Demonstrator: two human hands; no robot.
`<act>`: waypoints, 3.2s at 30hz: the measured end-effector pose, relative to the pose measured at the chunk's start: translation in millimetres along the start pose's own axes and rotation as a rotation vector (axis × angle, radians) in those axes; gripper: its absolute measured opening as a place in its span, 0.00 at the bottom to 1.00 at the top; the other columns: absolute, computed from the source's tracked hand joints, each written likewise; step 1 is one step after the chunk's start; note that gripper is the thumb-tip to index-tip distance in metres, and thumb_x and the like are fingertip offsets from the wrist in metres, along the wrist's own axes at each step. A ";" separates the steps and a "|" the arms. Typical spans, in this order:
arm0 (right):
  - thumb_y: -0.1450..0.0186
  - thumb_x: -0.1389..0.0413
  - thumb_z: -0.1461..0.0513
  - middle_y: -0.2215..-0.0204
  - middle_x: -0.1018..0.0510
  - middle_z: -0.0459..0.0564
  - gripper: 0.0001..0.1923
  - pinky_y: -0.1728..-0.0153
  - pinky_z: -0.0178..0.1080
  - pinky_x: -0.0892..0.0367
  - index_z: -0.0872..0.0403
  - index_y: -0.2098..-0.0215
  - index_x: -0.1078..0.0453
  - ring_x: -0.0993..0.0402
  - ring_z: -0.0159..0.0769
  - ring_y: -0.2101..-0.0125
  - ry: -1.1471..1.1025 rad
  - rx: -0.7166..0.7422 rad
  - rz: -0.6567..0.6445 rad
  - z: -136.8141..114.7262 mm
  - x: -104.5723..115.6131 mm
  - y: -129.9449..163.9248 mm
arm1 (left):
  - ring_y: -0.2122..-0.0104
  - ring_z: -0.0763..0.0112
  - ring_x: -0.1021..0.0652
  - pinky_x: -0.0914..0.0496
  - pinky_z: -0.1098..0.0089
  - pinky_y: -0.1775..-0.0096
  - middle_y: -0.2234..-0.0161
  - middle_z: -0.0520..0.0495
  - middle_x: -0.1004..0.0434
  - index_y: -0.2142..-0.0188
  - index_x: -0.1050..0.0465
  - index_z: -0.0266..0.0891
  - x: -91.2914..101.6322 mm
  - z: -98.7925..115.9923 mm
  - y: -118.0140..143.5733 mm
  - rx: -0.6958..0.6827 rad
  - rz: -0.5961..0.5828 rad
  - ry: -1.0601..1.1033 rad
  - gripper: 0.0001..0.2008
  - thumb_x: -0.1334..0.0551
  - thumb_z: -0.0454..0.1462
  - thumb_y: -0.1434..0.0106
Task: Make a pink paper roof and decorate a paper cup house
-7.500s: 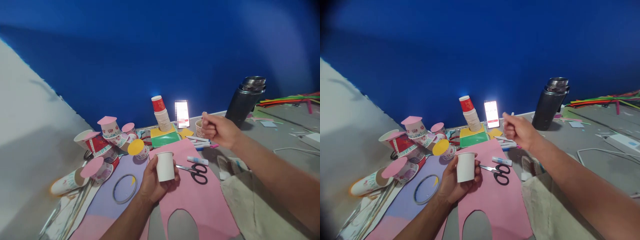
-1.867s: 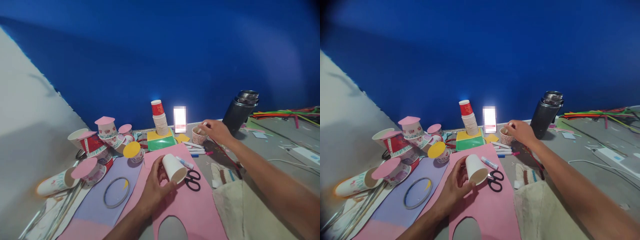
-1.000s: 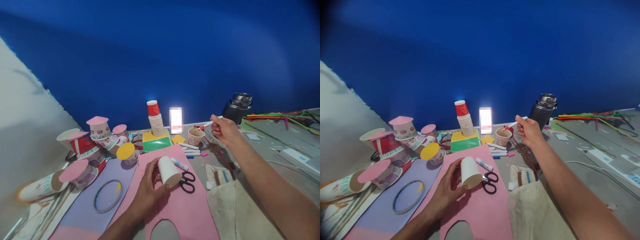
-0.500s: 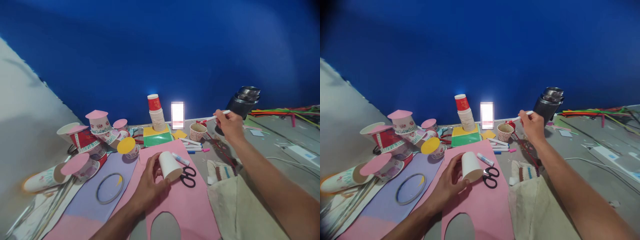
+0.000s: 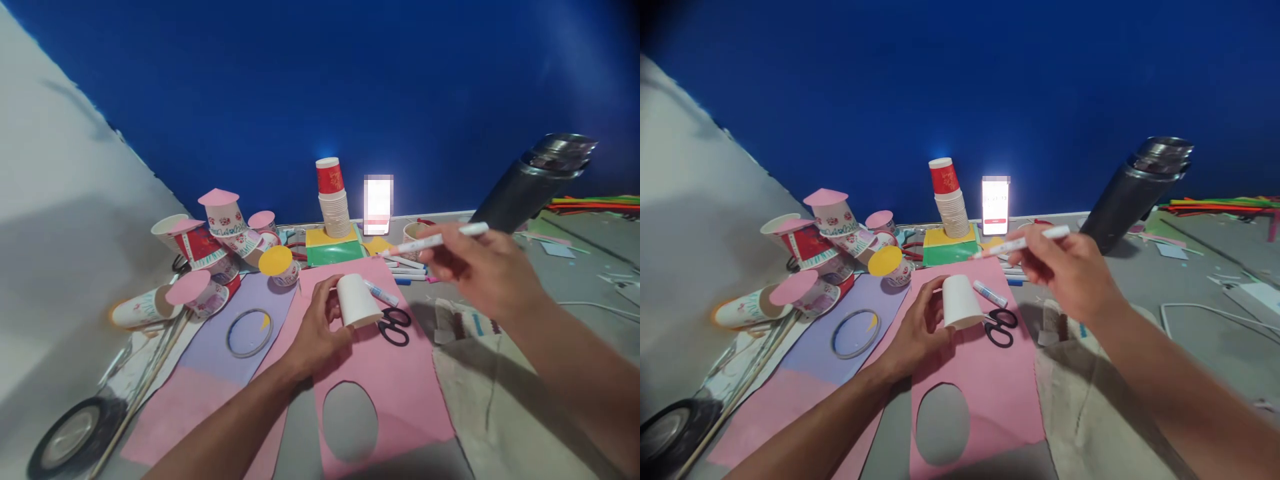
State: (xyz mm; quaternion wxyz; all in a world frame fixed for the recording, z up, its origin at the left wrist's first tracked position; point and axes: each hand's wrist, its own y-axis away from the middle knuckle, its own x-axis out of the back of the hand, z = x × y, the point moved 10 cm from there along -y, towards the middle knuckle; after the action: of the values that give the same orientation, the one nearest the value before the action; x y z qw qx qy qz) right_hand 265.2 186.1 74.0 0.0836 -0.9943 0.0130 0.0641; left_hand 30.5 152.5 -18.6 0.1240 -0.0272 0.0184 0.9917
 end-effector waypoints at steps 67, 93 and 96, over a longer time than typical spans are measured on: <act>0.31 0.36 0.63 0.77 0.15 0.39 0.06 0.82 0.29 0.30 0.43 0.64 0.20 0.22 0.31 0.83 0.523 0.443 -0.243 -14.8 -46.9 61.2 | 0.37 0.47 0.27 0.29 0.50 0.37 0.35 0.38 0.37 0.35 0.35 0.47 -2.8 -8.4 -0.7 -0.153 -0.121 -0.143 0.42 0.31 0.27 0.50; 0.30 0.37 0.65 0.79 0.17 0.36 0.08 0.84 0.30 0.31 0.43 0.63 0.22 0.24 0.30 0.85 0.536 0.492 -0.221 -17.8 -49.2 60.9 | 0.37 0.46 0.27 0.29 0.50 0.37 0.34 0.38 0.36 0.36 0.35 0.48 -5.5 -12.7 -2.4 -0.157 -0.148 -0.084 0.41 0.29 0.30 0.49; 0.31 0.37 0.64 0.78 0.16 0.37 0.07 0.86 0.31 0.32 0.43 0.63 0.21 0.25 0.31 0.85 0.546 0.489 -0.217 -17.9 -49.4 61.6 | 0.36 0.45 0.27 0.29 0.48 0.37 0.33 0.37 0.37 0.35 0.35 0.48 -4.6 -13.5 -2.0 -0.148 -0.137 -0.090 0.42 0.28 0.30 0.49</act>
State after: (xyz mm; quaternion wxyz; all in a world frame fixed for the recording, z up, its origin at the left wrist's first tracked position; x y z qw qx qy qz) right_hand 216.2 123.1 87.8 0.3179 -0.9212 -0.0555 -0.2172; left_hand 36.1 152.8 -31.8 0.1898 0.0069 -0.0625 0.9798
